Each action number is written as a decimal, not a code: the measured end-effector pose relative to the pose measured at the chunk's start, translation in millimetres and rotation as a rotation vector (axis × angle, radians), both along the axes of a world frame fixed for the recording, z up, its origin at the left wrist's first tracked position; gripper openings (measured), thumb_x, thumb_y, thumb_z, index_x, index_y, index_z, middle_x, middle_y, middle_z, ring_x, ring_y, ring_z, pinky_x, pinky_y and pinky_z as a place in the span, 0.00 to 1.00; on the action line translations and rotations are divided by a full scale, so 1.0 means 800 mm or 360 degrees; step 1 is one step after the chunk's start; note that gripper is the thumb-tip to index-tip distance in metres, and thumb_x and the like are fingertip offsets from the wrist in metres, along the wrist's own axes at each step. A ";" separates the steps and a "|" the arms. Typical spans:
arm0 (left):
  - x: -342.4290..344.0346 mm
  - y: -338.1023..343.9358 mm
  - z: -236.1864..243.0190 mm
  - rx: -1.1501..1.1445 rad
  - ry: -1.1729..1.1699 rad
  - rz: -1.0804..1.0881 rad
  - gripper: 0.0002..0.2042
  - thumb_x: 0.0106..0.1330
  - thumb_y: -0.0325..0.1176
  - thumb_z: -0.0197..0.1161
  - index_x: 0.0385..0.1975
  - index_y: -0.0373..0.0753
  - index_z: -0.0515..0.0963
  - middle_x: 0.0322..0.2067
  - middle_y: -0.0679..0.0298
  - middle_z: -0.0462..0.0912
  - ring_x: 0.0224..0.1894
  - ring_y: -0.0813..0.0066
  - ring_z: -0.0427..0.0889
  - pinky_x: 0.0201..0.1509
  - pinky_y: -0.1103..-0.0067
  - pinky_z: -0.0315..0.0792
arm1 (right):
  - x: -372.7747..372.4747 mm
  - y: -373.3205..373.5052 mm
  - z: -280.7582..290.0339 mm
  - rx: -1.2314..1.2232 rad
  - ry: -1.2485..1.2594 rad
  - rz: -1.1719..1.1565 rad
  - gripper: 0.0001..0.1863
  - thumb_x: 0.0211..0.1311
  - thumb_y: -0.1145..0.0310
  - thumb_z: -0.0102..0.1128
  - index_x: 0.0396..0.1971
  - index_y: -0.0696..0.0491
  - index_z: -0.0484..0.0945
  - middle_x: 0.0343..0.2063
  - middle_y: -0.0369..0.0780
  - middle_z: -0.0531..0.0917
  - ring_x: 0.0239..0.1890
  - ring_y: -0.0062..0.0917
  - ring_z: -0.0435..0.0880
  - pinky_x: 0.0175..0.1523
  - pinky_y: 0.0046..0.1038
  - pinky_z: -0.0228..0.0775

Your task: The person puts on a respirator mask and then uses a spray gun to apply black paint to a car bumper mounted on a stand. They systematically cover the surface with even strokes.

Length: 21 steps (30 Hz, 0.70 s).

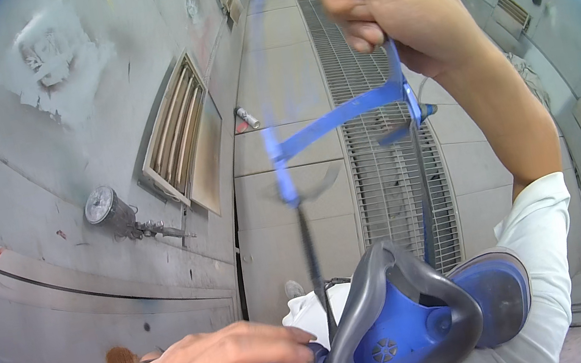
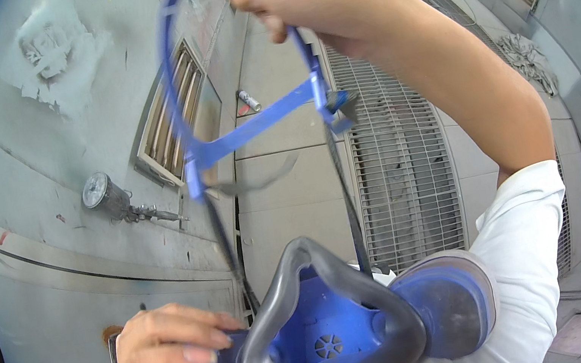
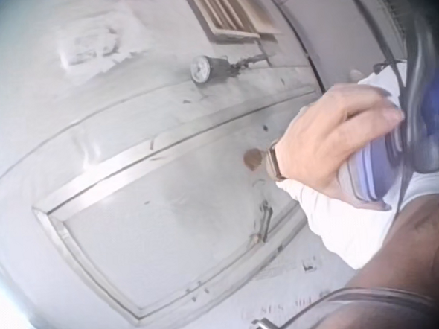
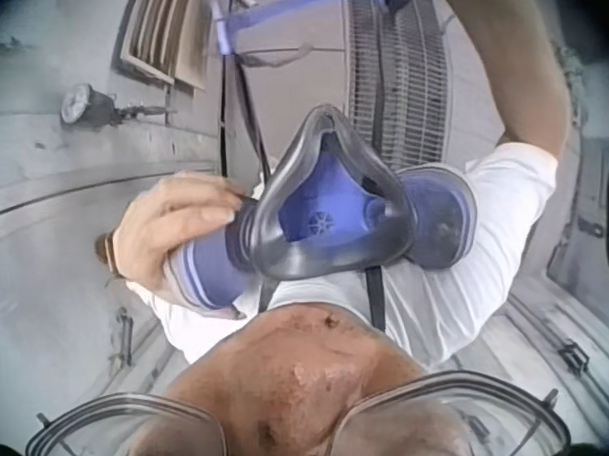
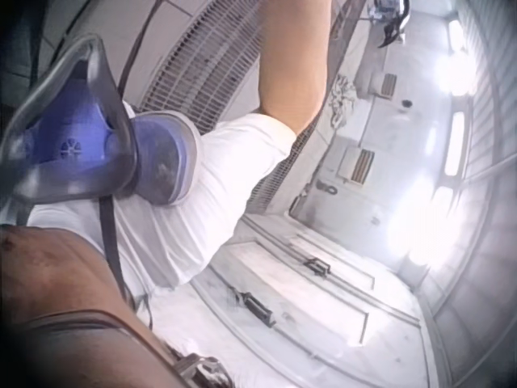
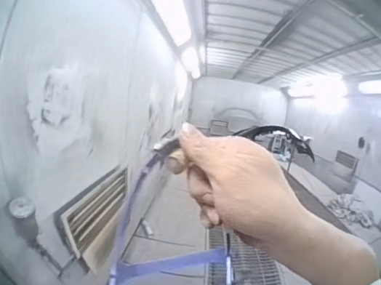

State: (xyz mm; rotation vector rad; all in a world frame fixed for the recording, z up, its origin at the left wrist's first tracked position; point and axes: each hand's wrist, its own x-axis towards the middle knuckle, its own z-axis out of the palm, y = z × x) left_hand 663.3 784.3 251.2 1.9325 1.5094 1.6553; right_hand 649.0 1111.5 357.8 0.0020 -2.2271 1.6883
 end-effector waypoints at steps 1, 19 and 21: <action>-0.002 0.005 0.001 -0.0026 -0.0061 -0.0008 0.32 0.52 0.44 0.82 0.50 0.29 0.76 0.42 0.45 0.78 0.38 0.47 0.86 0.43 0.57 0.86 | 0.005 -0.004 0.008 0.0100 0.0002 0.0041 0.26 0.80 0.49 0.46 0.31 0.56 0.78 0.12 0.28 0.66 0.12 0.15 0.64 0.22 0.21 0.64; -0.100 0.086 0.134 0.0144 -0.0214 0.0387 0.16 0.78 0.49 0.43 0.34 0.44 0.67 0.11 0.75 0.68 0.13 0.87 0.70 0.33 0.82 0.79 | 0.067 0.008 0.042 0.0544 0.0608 0.0357 0.23 0.77 0.48 0.50 0.38 0.57 0.75 0.13 0.29 0.68 0.14 0.14 0.70 0.24 0.21 0.69; -0.105 0.087 0.142 0.0127 -0.0023 0.0286 0.15 0.79 0.48 0.43 0.35 0.45 0.66 0.11 0.76 0.67 0.12 0.89 0.69 0.28 0.85 0.76 | 0.081 0.023 0.037 0.0602 0.0613 0.0363 0.23 0.77 0.49 0.51 0.38 0.57 0.75 0.14 0.30 0.69 0.15 0.15 0.70 0.25 0.22 0.69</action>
